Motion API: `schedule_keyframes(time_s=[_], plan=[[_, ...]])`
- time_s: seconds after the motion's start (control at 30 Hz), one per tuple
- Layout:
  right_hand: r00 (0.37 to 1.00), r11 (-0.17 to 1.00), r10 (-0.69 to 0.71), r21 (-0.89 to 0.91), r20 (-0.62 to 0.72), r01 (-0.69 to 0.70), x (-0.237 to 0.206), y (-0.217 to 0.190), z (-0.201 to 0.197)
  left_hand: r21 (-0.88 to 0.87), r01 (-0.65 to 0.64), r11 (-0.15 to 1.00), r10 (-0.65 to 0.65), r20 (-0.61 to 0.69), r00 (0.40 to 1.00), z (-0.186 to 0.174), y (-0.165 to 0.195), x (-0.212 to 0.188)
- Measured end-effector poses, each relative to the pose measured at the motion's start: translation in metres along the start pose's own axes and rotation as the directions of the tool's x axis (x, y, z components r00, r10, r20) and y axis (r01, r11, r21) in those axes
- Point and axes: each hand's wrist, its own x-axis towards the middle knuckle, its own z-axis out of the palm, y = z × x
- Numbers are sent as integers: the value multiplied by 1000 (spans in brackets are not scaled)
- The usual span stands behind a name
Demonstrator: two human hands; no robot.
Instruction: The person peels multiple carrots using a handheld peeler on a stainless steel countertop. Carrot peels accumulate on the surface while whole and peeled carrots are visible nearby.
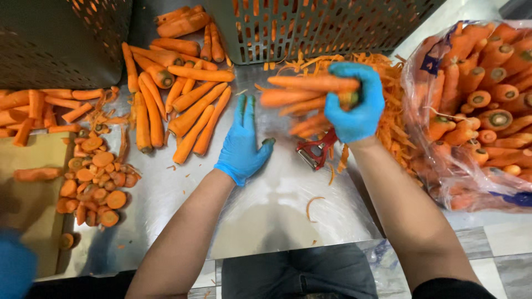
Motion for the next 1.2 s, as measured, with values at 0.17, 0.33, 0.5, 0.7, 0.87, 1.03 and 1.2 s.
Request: schedule_keyframes(time_s=[0.17,0.33,0.5,0.7,0.87,1.03,1.2], plan=[[991,942,81,-333,106,-41,7,48,13,121,19,992,-23,27,999,-4,-4,1],[909,800,241,-599,339,11,17,26,-7,297,83,951,-102,50,993,-5,-4,2],[274,608,792,-746,546,-272,28,-15,-45,358,204,911,-234,43,971,-10,1,4],[612,588,553,-785,565,193,13,8,-24,333,283,899,-305,14,952,-7,0,4],[779,644,429,-759,458,92,9,19,-13,177,109,978,-84,-145,986,-9,-10,3],[747,774,436,-633,503,-25,11,5,-24,216,139,966,-156,65,986,-11,5,6],[288,797,601,-583,745,-155,6,-6,-11,358,30,933,-77,118,990,-16,25,3]])
